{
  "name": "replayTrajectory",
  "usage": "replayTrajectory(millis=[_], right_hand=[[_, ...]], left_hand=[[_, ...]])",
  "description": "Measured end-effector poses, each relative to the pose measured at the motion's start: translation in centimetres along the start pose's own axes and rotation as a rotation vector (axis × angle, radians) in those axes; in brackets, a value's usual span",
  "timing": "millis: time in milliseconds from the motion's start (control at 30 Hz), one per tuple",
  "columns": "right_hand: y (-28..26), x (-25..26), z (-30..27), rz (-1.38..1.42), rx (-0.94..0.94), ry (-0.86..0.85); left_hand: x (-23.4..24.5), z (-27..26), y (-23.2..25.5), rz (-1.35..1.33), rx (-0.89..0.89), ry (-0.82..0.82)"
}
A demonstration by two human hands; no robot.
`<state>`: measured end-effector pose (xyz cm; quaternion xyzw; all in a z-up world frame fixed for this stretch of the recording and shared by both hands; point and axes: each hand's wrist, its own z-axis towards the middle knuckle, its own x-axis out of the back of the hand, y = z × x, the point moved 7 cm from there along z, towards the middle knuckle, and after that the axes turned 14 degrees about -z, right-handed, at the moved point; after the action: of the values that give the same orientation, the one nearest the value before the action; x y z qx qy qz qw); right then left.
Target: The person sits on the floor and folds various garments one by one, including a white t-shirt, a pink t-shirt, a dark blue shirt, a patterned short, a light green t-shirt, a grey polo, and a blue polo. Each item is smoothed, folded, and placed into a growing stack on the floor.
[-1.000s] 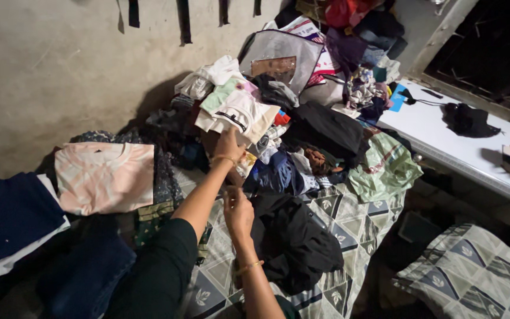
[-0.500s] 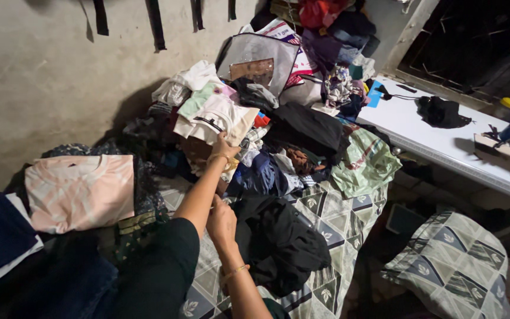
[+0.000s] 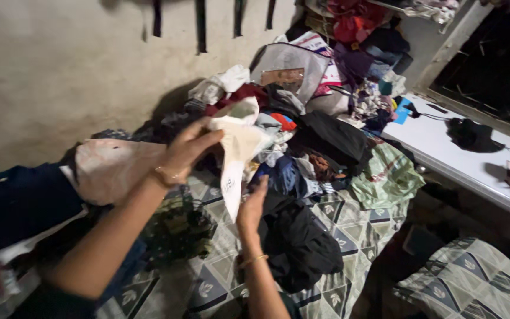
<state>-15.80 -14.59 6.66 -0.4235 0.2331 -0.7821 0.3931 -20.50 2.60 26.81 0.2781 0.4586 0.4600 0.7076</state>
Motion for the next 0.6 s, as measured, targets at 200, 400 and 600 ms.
replayTrajectory(millis=[200,400,600], right_hand=[[-3.3,2.0,-2.3,0.141,0.107,0.012],[-8.6,0.0,-9.4,0.392,-0.062,-0.328],[-15.0,-0.1,-16.3,0.678,0.281,-0.337]], left_hand=[[-0.6,-12.1,11.5,-0.275,0.09,0.077],[2.2,-18.3,11.9,-0.304,0.041,0.121],[1.9,-22.5,13.7,-0.002,-0.128,0.003]])
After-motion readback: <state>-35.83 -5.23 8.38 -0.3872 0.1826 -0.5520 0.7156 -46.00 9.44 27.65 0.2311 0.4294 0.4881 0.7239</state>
